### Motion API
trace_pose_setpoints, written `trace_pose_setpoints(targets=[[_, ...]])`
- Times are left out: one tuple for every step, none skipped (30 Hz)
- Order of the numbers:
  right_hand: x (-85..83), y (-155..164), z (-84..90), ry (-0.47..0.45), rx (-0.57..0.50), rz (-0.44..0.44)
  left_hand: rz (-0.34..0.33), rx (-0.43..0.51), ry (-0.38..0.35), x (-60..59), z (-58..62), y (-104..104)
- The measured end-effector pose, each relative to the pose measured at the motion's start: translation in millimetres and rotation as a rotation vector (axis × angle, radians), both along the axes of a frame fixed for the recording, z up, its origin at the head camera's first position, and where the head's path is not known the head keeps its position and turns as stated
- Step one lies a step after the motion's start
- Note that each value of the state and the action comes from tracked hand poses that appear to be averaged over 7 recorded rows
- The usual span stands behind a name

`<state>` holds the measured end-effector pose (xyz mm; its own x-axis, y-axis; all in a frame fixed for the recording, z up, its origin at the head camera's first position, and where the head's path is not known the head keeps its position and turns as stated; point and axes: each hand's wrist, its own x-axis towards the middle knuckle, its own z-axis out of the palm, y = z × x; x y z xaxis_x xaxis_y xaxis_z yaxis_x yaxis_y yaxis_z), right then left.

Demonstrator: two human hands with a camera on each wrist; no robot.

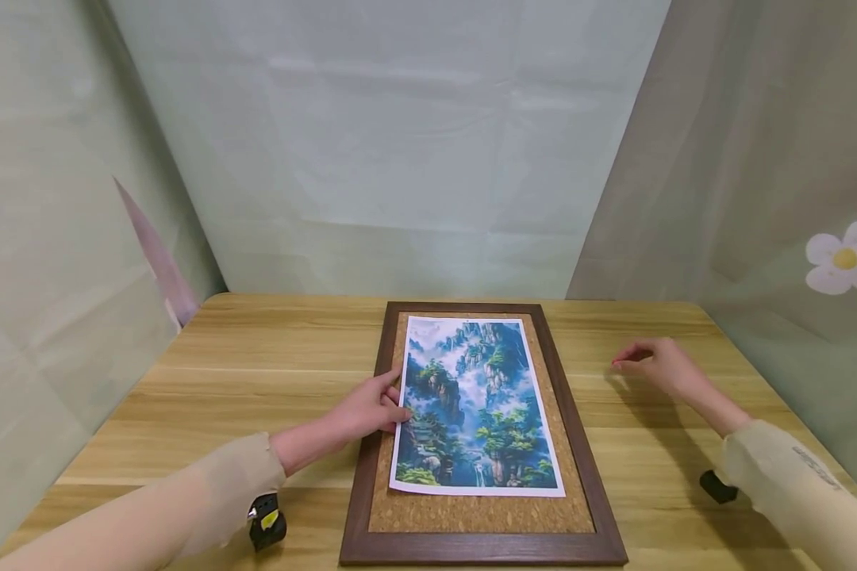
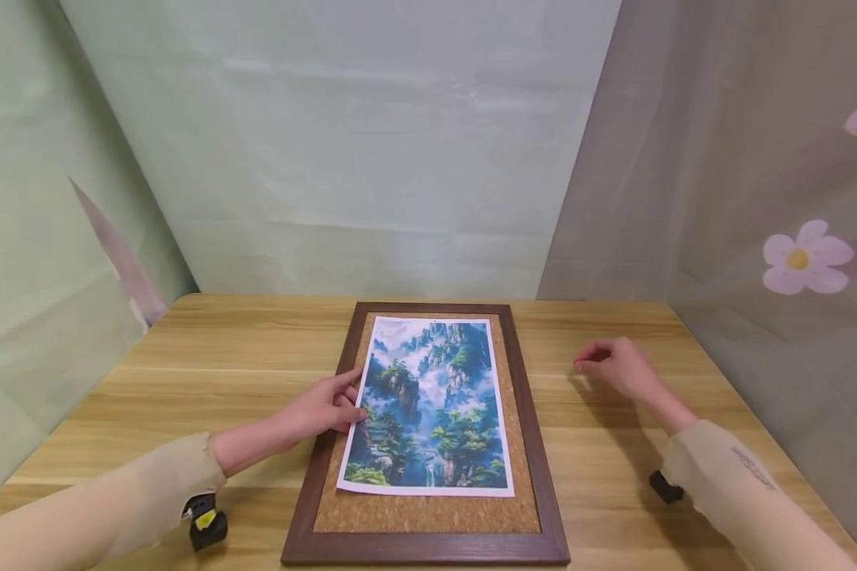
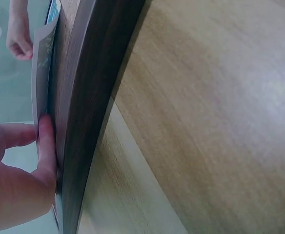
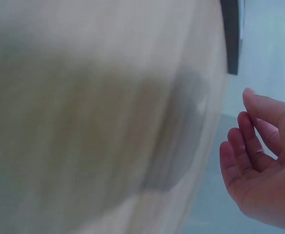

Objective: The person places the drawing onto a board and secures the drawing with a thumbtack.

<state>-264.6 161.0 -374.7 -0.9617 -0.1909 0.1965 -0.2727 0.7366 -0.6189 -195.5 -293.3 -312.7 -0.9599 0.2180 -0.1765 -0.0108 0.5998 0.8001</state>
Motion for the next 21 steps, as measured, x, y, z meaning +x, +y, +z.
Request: trace_pose_setpoints(targets=[[-2.3, -3, 2.5, -0.004, -0.005, 0.004, 0.001, -0.002, 0.002, 0.1, 0.2, 0], [-4.6, -6, 5.3, -0.007, -0.010, 0.007, 0.001, -0.006, 0.004, 0.1, 0.1, 0], [-7.0, -9, 8.4, -0.011, -0.019, 0.014, 0.001, -0.011, 0.005, 0.2, 0.0, 0], [-9.1, -13, 11.8, -0.011, -0.025, 0.020, 0.003, -0.014, 0.006, 0.2, -0.3, 1], [-11.8, -17, 14.8, -0.003, -0.030, 0.030, 0.005, -0.019, 0.007, 0.3, -0.3, 1], [-14.3, -21, 18.1, 0.006, -0.036, 0.040, 0.007, -0.023, 0.007, 0.4, -0.5, 1], [-16.3, -25, 21.5, 0.010, -0.042, 0.049, 0.008, -0.026, 0.007, 0.4, -0.8, 0], [-18.0, -30, 25.0, 0.013, -0.046, 0.058, 0.008, -0.027, 0.008, 0.5, -1.0, 0], [-19.8, -34, 28.3, 0.017, -0.052, 0.068, 0.007, -0.028, 0.009, 0.6, -1.1, 0], [-21.4, -37, 31.4, 0.024, -0.054, 0.075, 0.006, -0.031, 0.012, 0.7, -1.1, 0], [-23.3, -41, 34.1, 0.033, -0.055, 0.080, 0.003, -0.030, 0.015, 0.9, -1.0, 0], [-24.5, -44, 37.0, 0.036, -0.058, 0.086, 0.000, -0.028, 0.017, 0.9, -1.1, 0], [-25.8, -48, 39.4, 0.041, -0.061, 0.093, -0.002, -0.026, 0.019, 1.0, -1.0, 1], [-27.4, -51, 41.6, 0.044, -0.061, 0.096, -0.005, -0.024, 0.021, 1.1, -0.9, 1], [-29.1, -54, 43.8, 0.047, -0.061, 0.099, -0.007, -0.022, 0.023, 1.1, -1.0, 1], [-30.9, -58, 45.8, 0.050, -0.060, 0.101, -0.007, -0.020, 0.025, 1.1, -1.0, 1], [-32.8, -61, 47.6, 0.051, -0.059, 0.105, -0.007, -0.017, 0.024, 1.1, -1.0, 2], [-34.7, -65, 49.5, 0.048, -0.060, 0.109, -0.007, -0.018, 0.024, 0.9, -1.2, 2], [-36.5, -69, 51.5, 0.044, -0.063, 0.113, -0.007, -0.019, 0.024, 0.7, -1.4, 2], [-38.6, -73, 53.5, 0.039, -0.069, 0.116, -0.004, -0.021, 0.024, 0.6, -1.4, 2], [-40.7, -77, 55.6, 0.035, -0.076, 0.118, -0.001, -0.021, 0.024, 0.5, -1.3, 2]])
